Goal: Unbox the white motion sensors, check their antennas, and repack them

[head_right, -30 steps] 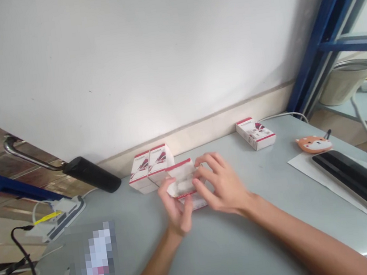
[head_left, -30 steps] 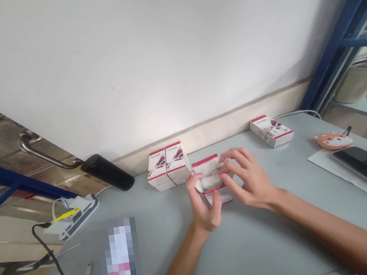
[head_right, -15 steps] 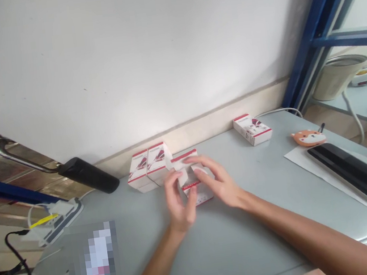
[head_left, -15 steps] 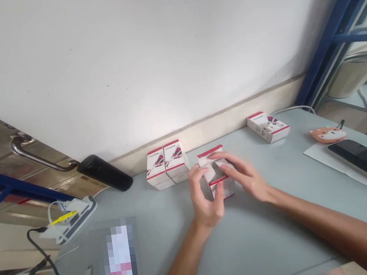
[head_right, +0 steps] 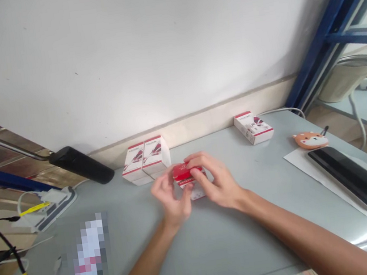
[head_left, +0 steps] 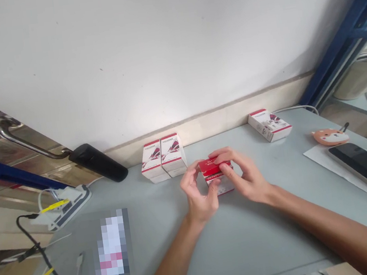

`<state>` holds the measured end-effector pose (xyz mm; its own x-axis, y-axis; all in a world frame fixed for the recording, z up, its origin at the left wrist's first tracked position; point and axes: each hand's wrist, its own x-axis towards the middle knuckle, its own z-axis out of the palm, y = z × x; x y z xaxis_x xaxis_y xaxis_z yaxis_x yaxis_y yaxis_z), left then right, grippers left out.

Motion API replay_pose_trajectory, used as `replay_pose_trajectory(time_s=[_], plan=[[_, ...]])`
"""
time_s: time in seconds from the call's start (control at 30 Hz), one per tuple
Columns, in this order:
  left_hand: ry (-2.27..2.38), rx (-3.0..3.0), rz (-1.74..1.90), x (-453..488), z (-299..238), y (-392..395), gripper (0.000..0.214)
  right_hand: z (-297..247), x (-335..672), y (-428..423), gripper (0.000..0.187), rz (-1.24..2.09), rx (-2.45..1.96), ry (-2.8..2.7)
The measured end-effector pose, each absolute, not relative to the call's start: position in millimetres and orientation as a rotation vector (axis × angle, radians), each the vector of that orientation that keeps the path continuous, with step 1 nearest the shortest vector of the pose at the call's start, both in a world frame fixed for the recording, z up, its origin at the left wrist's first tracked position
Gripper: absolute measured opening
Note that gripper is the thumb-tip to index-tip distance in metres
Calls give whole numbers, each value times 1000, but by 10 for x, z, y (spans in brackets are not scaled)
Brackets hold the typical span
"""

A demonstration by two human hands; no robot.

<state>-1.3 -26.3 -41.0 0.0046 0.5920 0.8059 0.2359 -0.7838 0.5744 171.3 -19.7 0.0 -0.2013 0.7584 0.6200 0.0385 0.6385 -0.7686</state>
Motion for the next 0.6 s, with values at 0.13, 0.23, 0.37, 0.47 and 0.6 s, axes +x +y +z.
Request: replay_pose_trajectory(time_s=[0.13, 0.23, 0.37, 0.47, 0.6], plan=[[973, 2187, 1733, -80, -410, -235, 38, 7, 1784, -155, 10, 687, -626, -1806], [1030, 2226, 1773, -138, -445, -187, 32, -27, 1809, -105, 26, 576, -633, -1915], [1329, 1767, 2033, -156, -420, -123, 24, -123, 1783, -58, 89, 683, -802, -2060], [1456, 1537, 2125, -191, -300, -88, 25, -178, 1732, -62, 98, 864, -862, -2025], [1558, 1815, 2020, -398, -118, -13, 29, -193, 1651, -101, 77, 548, -909, -1922]])
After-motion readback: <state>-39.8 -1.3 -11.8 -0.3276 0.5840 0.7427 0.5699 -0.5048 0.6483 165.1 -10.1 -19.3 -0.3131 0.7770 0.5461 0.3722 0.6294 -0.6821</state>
